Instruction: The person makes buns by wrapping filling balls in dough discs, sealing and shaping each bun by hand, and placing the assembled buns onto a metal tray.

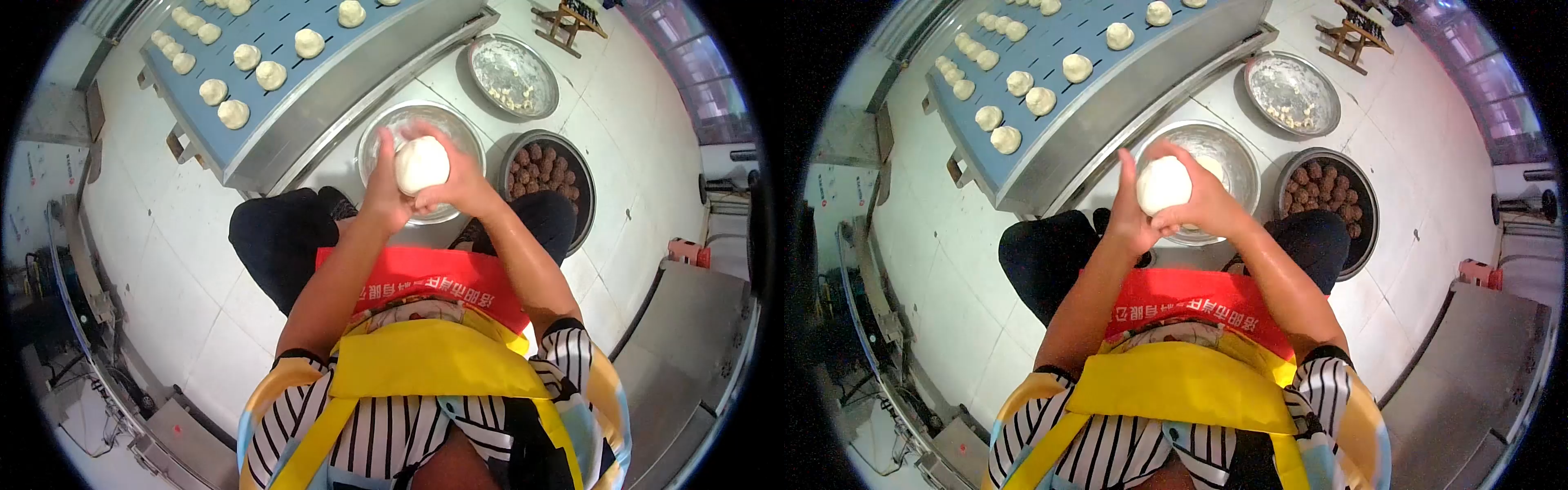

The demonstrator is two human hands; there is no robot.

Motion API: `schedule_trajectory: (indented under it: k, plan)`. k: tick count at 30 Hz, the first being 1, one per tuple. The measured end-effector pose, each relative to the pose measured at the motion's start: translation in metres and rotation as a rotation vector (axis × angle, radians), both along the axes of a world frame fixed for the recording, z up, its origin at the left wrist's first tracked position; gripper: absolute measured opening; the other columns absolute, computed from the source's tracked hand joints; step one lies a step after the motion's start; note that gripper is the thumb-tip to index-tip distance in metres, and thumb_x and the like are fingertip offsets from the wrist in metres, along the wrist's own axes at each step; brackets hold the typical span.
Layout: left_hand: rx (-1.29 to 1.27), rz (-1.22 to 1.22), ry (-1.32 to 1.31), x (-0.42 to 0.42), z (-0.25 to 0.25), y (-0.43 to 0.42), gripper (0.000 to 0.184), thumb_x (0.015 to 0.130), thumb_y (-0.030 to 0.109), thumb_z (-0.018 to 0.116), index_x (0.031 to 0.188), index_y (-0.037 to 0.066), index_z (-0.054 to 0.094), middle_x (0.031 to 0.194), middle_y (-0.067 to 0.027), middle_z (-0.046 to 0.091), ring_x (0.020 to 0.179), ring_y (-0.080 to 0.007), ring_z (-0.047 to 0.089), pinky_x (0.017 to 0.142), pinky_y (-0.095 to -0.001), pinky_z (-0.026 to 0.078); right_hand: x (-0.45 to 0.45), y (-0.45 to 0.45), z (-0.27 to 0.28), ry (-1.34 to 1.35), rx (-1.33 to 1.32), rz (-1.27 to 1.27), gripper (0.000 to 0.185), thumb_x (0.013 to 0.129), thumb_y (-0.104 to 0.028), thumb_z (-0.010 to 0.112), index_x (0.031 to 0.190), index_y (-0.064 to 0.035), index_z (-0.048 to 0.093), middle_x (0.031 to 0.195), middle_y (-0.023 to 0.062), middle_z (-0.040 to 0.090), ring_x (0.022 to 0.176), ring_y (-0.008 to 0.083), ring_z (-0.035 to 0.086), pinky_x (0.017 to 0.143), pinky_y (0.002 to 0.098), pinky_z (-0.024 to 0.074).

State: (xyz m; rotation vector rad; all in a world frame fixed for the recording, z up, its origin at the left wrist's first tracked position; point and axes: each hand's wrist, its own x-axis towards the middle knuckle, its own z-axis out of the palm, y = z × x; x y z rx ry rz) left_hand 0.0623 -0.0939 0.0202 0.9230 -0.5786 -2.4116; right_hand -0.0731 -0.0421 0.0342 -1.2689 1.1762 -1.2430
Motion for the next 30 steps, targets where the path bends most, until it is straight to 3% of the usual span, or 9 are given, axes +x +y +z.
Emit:
schedule_trajectory:
  k: [2,5,7,9,14,21,26,29,30]
  plan:
    - [0.024,0.099,-0.133,-0.005,0.013,0.008,0.085,0.083,0.078,0.031,0.126,0.007,0.048,0.115,-0.0106,0.059,0.107,-0.0234,0.059,0.089,-0.0375,0.049,0.003,0.003,-0.004,0.089,0.032,-0.003,0.085,0.056,-0.03,0.087,0.127,-0.0057,0.047,0.11,0.01,0.061,0.099,0.0211,0.059,0.092,0.0346,0.0458]
    - [-0.022,0.159,-0.018,-0.003,0.018,0.014,0.084,0.084,0.077,0.031,0.126,0.006,0.048,0.115,-0.01,0.059,0.105,-0.0221,0.06,0.087,-0.0363,0.049,0.017,0.005,-0.006,0.282,0.007,-0.21,0.084,0.053,-0.031,0.088,0.123,-0.0066,0.049,0.107,0.0112,0.062,0.095,0.0222,0.061,0.087,0.034,0.0476]
    - [-0.367,0.156,-0.089,0.002,0.028,0.021,0.082,0.086,0.075,0.032,0.125,0.005,0.048,0.116,-0.0096,0.059,0.105,-0.0218,0.059,0.088,-0.0364,0.048,0.017,0.001,0.006,0.239,-0.16,-0.139,0.079,0.053,-0.031,0.088,0.119,-0.0064,0.051,0.103,0.0118,0.063,0.092,0.0235,0.062,0.084,0.0337,0.0484]
    - [-0.433,0.122,-0.115,0.003,0.027,0.019,0.078,0.087,0.072,0.034,0.125,0.005,0.049,0.116,-0.0092,0.059,0.106,-0.0214,0.059,0.09,-0.0369,0.048,0.017,0.001,0.016,0.241,-0.172,-0.109,0.076,0.053,-0.031,0.087,0.115,-0.0059,0.052,0.1,0.0121,0.064,0.09,0.025,0.063,0.082,0.0337,0.0489]
    - [-0.029,0.102,0.102,0.002,0.026,0.008,0.066,0.09,0.067,0.037,0.122,0.011,0.052,0.111,-0.0072,0.061,0.103,-0.0205,0.06,0.088,-0.0395,0.048,0.025,-0.004,0.019,0.325,-0.006,-0.329,0.068,0.055,-0.028,0.085,0.11,-0.0045,0.053,0.091,0.0097,0.064,0.085,0.0234,0.064,0.077,0.0333,0.05]
    - [-0.089,-0.124,-0.037,0.015,0.032,-0.001,0.072,0.087,0.072,0.037,0.123,0.011,0.051,0.114,-0.0057,0.06,0.106,-0.0206,0.058,0.086,-0.0433,0.048,0.017,-0.002,0.025,-0.035,0.051,-0.074,0.065,0.06,-0.028,0.081,0.114,-0.0036,0.053,0.089,0.0113,0.064,0.082,0.0213,0.065,0.075,0.0332,0.051]
    - [-0.139,0.094,0.061,0.01,0.031,0.007,0.07,0.088,0.071,0.036,0.125,0.012,0.048,0.115,-0.0074,0.059,0.103,-0.0209,0.059,0.084,-0.0457,0.05,0.032,-0.005,0.028,0.442,-0.117,-0.315,0.056,0.067,-0.025,0.076,0.114,-0.0038,0.054,0.089,0.0094,0.063,0.082,0.0174,0.063,0.074,0.0329,0.0511]
    - [-0.219,-0.199,0.041,0.023,0.03,-0.004,0.068,0.089,0.071,0.033,0.121,0.013,0.05,0.108,-0.0071,0.061,0.094,-0.0204,0.062,0.073,-0.0407,0.053,0.021,-0.002,0.043,-0.105,0.299,0.03,0.053,0.069,-0.024,0.075,0.112,-0.0033,0.055,0.091,0.0103,0.063,0.081,0.0177,0.063,0.073,0.0323,0.0514]
    - [-0.143,-0.085,0.005,0.019,0.032,0.001,0.067,0.089,0.07,0.033,0.12,0.013,0.05,0.105,-0.0066,0.062,0.09,-0.0198,0.063,0.067,-0.0385,0.053,0.024,-0.003,0.038,-0.014,0.216,-0.051,0.052,0.069,-0.024,0.075,0.112,-0.0034,0.055,0.091,0.0103,0.063,0.081,0.0178,0.063,0.072,0.0326,0.0517]
